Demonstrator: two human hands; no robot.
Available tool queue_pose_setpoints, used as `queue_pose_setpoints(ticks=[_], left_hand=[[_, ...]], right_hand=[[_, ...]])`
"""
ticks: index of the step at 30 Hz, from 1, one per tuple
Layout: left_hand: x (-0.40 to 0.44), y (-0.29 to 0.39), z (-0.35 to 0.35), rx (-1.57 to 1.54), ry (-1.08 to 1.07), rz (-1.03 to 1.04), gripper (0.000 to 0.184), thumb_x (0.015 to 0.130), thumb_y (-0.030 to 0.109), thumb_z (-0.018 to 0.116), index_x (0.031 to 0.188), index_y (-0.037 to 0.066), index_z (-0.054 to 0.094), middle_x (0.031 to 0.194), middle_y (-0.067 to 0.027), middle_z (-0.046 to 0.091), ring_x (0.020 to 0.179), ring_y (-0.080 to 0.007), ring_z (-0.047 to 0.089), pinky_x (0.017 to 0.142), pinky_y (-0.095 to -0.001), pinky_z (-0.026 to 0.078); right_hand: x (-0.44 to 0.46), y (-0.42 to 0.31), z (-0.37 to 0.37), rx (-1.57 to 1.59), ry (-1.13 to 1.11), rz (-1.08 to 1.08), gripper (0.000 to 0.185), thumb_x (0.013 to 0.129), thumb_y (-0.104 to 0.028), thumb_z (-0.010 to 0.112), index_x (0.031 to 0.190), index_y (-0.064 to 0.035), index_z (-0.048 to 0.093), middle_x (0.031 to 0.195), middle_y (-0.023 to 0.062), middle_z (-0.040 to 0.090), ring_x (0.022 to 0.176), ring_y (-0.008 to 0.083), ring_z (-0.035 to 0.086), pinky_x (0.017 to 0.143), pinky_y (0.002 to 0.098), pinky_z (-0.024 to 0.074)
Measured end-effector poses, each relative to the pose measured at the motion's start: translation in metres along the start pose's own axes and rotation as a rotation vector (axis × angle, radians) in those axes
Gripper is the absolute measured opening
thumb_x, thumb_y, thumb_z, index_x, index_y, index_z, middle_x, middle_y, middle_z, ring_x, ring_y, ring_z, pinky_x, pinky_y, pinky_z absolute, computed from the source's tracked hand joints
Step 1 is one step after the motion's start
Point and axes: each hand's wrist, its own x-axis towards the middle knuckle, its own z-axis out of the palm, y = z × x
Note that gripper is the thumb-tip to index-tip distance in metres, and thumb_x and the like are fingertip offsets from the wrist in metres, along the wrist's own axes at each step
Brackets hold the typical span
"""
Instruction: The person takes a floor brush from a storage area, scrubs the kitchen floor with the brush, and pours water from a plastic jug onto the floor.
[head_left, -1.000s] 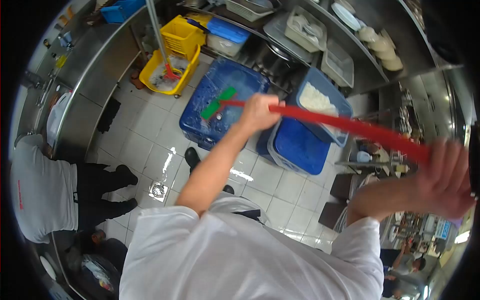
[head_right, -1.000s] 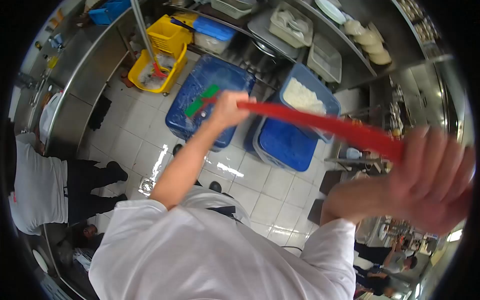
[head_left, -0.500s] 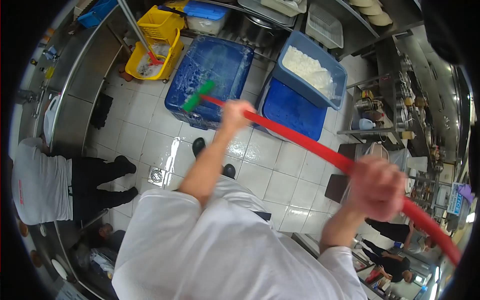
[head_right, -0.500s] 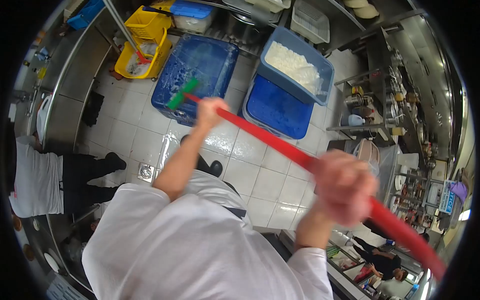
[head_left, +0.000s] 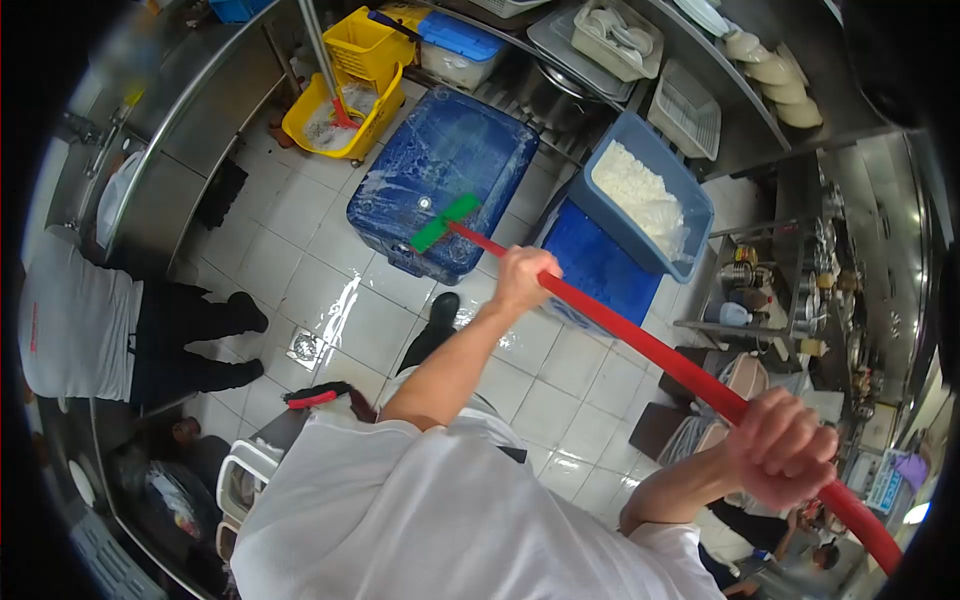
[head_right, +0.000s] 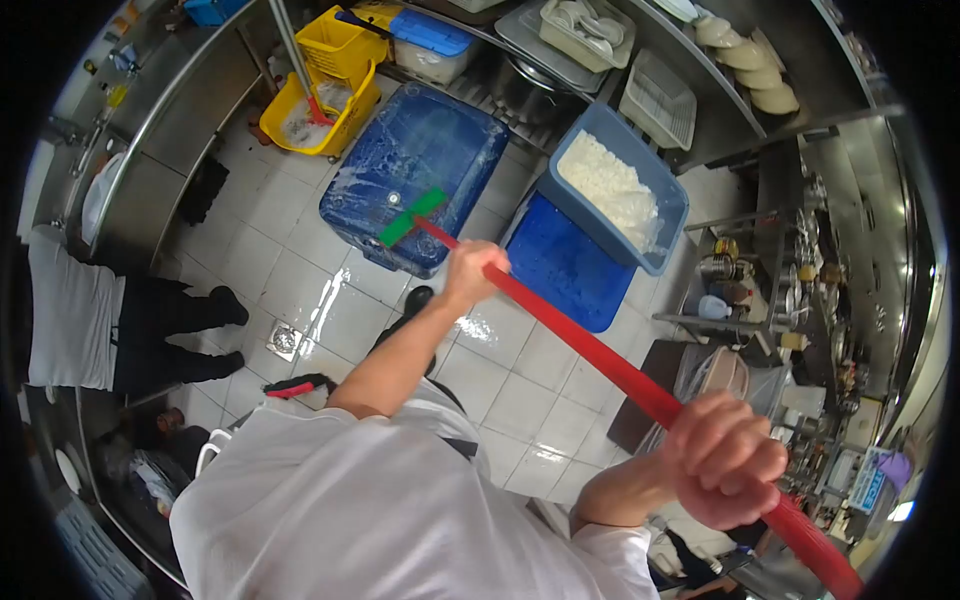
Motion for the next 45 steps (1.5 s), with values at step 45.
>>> queue_pose_setpoints(ticks=[45], left_hand=[[0.115,-0.016,0.138,0.404,0.441,-0.088,0.020,0.065,0.011,0.069,0.056,0.015,0.052,0.059,-0.0036,0.060,0.056,-0.0265,0.060,0.055,-0.0387,0.042]], right_hand=[[0.170,0.071,-0.253,0.445,-0.475,0.217,0.029,0.081,-0.012,0.049,0.060,-0.0176,0.030,0.043,-0.0058,0.037,0.030,0.0042,0.030,0.029,0.0235,0.0261]])
